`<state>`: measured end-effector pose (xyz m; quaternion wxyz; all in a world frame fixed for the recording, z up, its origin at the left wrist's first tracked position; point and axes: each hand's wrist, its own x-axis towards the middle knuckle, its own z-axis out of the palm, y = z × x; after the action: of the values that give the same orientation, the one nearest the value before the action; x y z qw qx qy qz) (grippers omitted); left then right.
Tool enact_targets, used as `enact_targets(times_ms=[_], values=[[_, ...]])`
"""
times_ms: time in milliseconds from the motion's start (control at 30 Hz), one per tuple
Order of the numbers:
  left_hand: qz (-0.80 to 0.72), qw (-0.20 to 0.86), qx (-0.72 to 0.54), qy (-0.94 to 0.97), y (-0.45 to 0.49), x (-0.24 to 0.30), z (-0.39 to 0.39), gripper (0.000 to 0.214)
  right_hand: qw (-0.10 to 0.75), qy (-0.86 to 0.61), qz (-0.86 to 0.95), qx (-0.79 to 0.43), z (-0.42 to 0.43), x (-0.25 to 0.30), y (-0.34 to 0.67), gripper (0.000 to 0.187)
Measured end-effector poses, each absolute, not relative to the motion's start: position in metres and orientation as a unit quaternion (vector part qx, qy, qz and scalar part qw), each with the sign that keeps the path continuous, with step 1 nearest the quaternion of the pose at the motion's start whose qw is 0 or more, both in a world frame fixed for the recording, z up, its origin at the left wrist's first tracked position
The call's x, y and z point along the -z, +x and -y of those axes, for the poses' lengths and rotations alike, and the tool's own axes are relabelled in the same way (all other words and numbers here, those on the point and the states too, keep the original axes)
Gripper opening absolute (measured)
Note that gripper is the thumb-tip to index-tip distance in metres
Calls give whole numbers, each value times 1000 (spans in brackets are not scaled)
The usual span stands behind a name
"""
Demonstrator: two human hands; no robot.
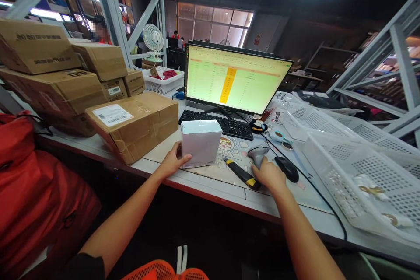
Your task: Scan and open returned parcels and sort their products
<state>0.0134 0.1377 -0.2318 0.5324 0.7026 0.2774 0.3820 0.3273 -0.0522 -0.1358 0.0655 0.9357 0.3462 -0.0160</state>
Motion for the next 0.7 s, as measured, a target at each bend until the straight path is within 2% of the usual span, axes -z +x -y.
enact_targets(times_ms=[133, 233, 400, 567, 700], values=[[-285, 526, -382, 704, 13, 231, -138, 67, 1, 926, -376, -38, 17, 113, 328, 59], [-292, 522, -376, 708, 12, 229, -138, 67, -32, 890, -456, -1, -32, 114, 326, 52], [-296, 513, -370, 716, 12, 227, -139, 64, -57, 890, -451, 34, -96, 135, 320, 59], [-295, 511, -376, 715, 12, 227, -138, 62, -96, 885, -449, 73, -110, 133, 320, 52], [-301, 508, -377, 714, 12, 223, -136, 62, -173, 829, -523, 93, -111, 103, 311, 54]])
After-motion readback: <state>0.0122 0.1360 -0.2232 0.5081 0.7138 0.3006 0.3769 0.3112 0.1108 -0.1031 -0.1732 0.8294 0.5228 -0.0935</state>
